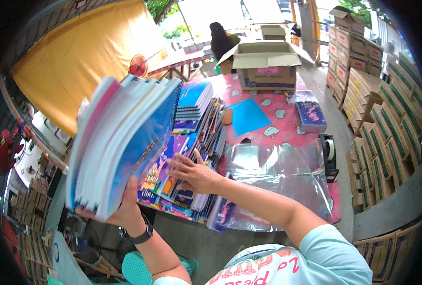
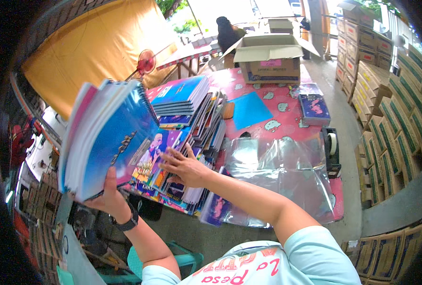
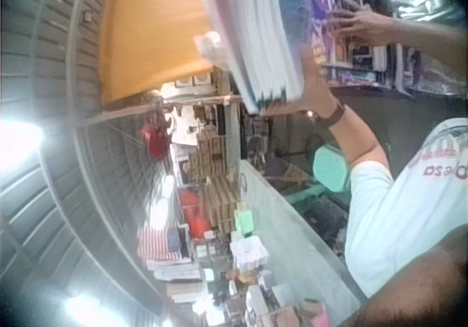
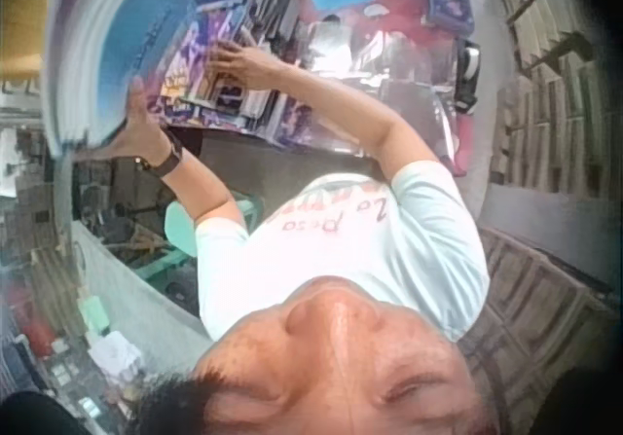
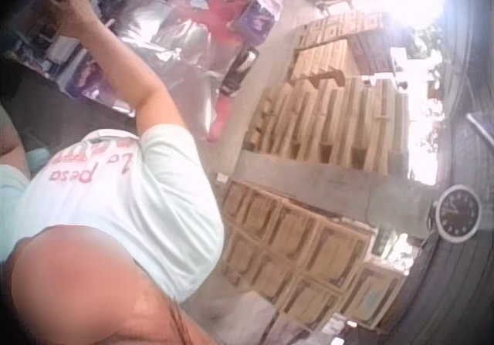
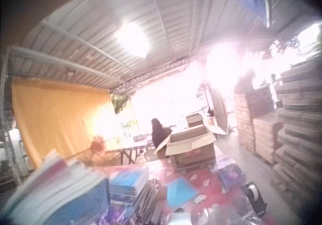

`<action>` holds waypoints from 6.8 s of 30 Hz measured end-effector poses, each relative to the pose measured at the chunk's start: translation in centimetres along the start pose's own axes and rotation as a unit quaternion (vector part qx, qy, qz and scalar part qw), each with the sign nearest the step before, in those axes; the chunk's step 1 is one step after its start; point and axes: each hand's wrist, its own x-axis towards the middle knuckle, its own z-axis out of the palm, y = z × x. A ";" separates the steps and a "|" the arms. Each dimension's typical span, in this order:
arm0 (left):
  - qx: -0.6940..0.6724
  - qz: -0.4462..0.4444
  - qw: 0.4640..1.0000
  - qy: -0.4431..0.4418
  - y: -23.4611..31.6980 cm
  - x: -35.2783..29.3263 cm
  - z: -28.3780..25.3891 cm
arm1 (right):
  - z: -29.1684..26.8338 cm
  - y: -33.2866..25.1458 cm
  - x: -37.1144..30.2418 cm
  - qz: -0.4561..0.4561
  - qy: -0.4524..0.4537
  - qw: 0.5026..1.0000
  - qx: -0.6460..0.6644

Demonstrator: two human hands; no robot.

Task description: The person places a notebook into a plastic sleeve, folds the excess plastic over the edge, and secures it with tape.

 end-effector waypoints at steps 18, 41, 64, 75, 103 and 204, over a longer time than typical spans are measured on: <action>0.202 -0.147 0.937 0.242 -0.3 -1.7 -17.1 | 0.8 -2.9 -22.7 0.157 -0.392 0.906 -0.018; -0.159 -0.291 0.850 0.409 -7.4 -1.1 -23.0 | -20.3 -5.4 4.5 0.029 0.287 0.953 0.089; -0.440 -0.551 0.635 -0.317 0.9 -17.1 -2.9 | -17.9 -7.2 -9.5 0.306 -0.001 0.872 0.383; -0.382 -0.531 0.464 -0.597 5.0 -33.1 8.8 | -13.7 0.6 -30.4 0.495 0.165 0.793 0.315; -0.164 -0.628 0.399 -0.648 8.8 -34.9 12.9 | -10.5 3.3 -33.1 0.742 0.096 0.621 0.235; -0.133 -0.492 0.590 -0.626 8.1 -35.7 11.7 | -13.7 -1.7 -28.1 0.521 -0.017 0.838 0.158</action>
